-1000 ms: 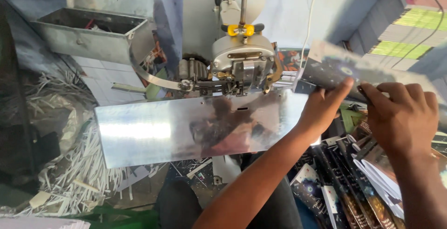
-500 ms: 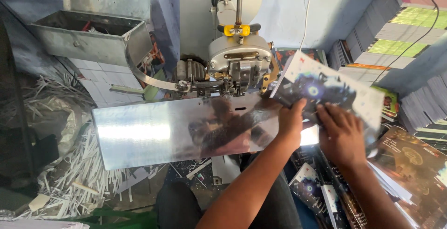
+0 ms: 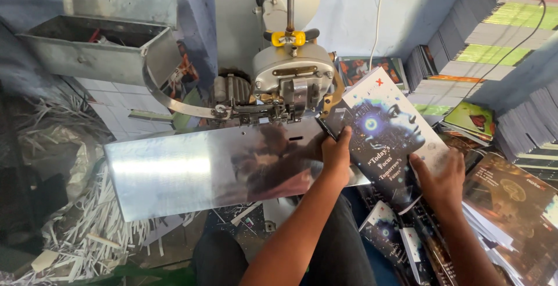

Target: The person repeatedly picks up printed book covers, places them into a binding machine, and removes the bound items. The person handles two different cover designs and stacks the finished books on the right side of the machine.

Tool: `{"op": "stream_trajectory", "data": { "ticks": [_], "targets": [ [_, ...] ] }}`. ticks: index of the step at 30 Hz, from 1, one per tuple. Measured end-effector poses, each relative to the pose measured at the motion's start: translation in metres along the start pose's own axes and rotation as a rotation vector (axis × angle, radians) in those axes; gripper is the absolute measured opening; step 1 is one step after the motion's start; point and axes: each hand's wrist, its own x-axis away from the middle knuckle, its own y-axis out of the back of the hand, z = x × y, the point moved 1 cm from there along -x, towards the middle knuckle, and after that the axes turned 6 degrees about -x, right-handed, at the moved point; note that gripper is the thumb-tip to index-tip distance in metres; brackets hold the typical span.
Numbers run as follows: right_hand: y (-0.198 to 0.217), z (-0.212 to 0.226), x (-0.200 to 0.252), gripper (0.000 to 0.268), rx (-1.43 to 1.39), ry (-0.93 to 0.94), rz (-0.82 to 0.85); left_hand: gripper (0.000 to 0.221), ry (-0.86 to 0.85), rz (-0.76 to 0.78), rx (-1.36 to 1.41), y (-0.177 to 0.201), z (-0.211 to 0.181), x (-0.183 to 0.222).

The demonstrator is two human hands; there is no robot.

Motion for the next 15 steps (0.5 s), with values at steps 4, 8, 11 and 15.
{"op": "stream_trajectory", "data": {
  "ticks": [4, 8, 11, 15],
  "targets": [
    [-0.001, -0.023, -0.005, 0.083, -0.636, -0.471, 0.162, 0.04, -0.077, 0.005, -0.091, 0.001, 0.002, 0.001],
    [-0.004, -0.055, -0.002, 0.064, -1.253, -0.482, 0.426, 0.04, -0.112, -0.002, -0.102, 0.0, -0.001, 0.006],
    [-0.004, -0.074, 0.005, 0.058, -1.358, -0.379, 0.59, 0.039, -0.14, -0.018, -0.15, -0.003, -0.012, 0.008],
    [-0.006, -0.09, 0.009, 0.048, -1.219, -0.403, 0.581, 0.044, -0.144, -0.029, -0.244, -0.002, -0.027, 0.011]
  ]
}}
